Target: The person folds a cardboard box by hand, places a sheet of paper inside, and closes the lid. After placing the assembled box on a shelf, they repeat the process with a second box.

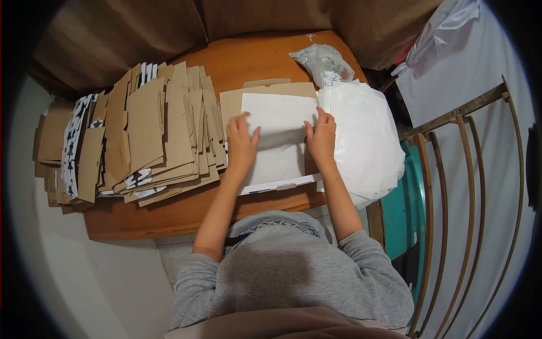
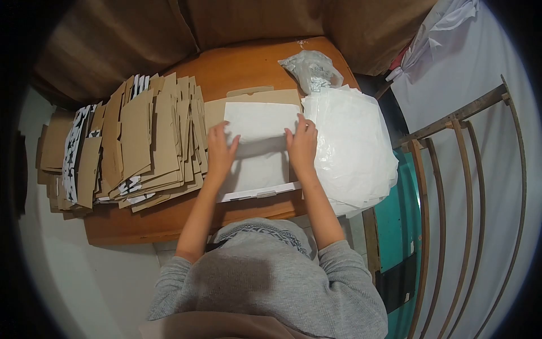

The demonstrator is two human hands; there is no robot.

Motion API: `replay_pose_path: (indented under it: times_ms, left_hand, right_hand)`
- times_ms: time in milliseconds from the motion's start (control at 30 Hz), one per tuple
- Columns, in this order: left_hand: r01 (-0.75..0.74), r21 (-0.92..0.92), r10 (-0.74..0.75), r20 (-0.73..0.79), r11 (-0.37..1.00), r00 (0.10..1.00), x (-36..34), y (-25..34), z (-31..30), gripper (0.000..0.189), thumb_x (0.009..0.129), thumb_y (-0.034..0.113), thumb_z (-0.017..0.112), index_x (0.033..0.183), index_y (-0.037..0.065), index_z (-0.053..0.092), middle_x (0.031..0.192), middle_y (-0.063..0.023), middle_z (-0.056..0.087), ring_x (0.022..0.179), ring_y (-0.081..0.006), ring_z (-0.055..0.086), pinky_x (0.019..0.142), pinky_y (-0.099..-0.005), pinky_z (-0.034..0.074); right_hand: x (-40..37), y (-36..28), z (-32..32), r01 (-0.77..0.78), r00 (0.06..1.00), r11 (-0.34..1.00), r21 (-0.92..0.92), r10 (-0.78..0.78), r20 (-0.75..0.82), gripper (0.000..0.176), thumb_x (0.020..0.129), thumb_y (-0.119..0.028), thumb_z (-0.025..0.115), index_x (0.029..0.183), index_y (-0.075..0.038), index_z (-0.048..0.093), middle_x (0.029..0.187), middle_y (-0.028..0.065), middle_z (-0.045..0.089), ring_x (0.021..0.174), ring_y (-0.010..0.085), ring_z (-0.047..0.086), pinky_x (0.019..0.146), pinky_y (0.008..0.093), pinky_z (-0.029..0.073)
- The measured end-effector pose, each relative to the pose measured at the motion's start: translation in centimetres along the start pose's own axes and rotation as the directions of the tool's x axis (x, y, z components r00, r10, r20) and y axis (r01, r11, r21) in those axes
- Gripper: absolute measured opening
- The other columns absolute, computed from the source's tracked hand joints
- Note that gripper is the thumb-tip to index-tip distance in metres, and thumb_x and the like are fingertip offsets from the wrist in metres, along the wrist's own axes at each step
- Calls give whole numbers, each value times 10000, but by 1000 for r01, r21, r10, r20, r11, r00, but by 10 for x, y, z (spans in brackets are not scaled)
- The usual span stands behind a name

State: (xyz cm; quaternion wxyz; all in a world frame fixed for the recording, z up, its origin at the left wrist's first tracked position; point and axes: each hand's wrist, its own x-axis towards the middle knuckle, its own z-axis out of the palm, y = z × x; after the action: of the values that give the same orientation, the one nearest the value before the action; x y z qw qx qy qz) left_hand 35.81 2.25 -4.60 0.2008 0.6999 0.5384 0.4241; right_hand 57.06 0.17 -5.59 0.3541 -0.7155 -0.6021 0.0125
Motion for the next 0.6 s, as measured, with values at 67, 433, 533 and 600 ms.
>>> replay_pose_path:
  times_ms: [67,433,533,600]
  left_hand:
    - [44,80,-41,-37,996,998,10,-12,3,506,792,183,713,1192,6,460,1097,-207,500,1016,-369,517,890,-443,423]
    - [435,-424,-454,61,794,889,19,-27,2,499,806,46,683,1225,37,412,906,-76,587,785,-102,528,726,-228,450]
    - [375,-488,-457,-57,789,888,15,-33,2,472,814,75,691,1201,50,421,876,-76,599,755,-132,557,719,-269,474]
    - [376,-508,-476,-77,775,876,12,-36,0,463,817,74,688,1194,50,422,885,-76,597,758,-134,558,722,-268,473]
  right_hand:
    - [10,1,-3,-159,986,986,50,156,67,593,807,-215,698,1293,-22,418,1139,261,475,1029,411,524,847,431,458]
    - [30,18,-5,-334,935,864,377,256,244,570,767,-214,741,1252,-44,493,1020,195,552,925,310,569,819,367,473]
    - [30,11,-7,-159,985,893,421,118,123,498,778,-187,726,1221,-63,536,1060,167,566,963,288,570,828,363,467]
    - [32,5,-9,-39,998,895,445,15,56,461,784,-176,717,1205,-79,557,1095,151,571,990,288,569,841,369,461]
